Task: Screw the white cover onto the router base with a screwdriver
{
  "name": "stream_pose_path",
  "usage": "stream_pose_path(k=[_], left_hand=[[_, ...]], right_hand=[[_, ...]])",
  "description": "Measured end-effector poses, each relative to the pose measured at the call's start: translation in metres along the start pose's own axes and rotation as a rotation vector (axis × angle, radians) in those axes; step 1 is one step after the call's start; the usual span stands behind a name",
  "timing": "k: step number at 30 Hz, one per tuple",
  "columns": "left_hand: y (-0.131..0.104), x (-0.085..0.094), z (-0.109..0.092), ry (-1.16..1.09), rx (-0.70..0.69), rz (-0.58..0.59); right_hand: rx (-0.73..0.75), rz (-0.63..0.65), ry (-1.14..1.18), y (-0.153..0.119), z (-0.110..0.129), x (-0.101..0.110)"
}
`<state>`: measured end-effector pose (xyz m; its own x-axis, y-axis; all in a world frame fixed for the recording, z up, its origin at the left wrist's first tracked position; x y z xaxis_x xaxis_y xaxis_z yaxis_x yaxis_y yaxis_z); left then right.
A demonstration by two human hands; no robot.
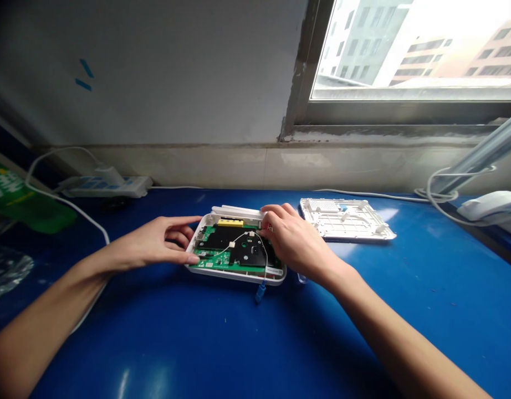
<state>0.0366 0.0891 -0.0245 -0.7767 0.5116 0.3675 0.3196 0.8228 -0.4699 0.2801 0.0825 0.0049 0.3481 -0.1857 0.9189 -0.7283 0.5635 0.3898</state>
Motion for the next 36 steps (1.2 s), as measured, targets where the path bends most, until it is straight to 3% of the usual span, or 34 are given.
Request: stream_pose_path(k=[12,19,36], left_hand=[[-0.004,-0.009,-0.002,0.007,-0.006,0.078],[-0.007,-0.006,-0.007,0.035,-0.049,0.011],[-0.008,-0.012,-0.003,0.069,-0.024,0.069]], right_hand=[[-0.048,-0.026,0.004,-0.001,0.002,0.0],[-0.005,-0.03,0.06,-0.001,0.001,0.0],[0.002,0.006,0.023,-0.004,0.005,0.0]])
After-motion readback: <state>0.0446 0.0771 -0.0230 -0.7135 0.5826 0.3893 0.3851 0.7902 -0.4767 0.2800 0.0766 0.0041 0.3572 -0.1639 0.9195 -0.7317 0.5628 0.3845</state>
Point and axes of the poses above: each hand's wrist, its own y-axis towards the middle knuckle, its own x-axis out of the back of the hand, z = x × y, the point moved 9 cm from there along y, towards the middle knuckle, and after that the axes turned 15 degrees about x, right-handed, at the moved point
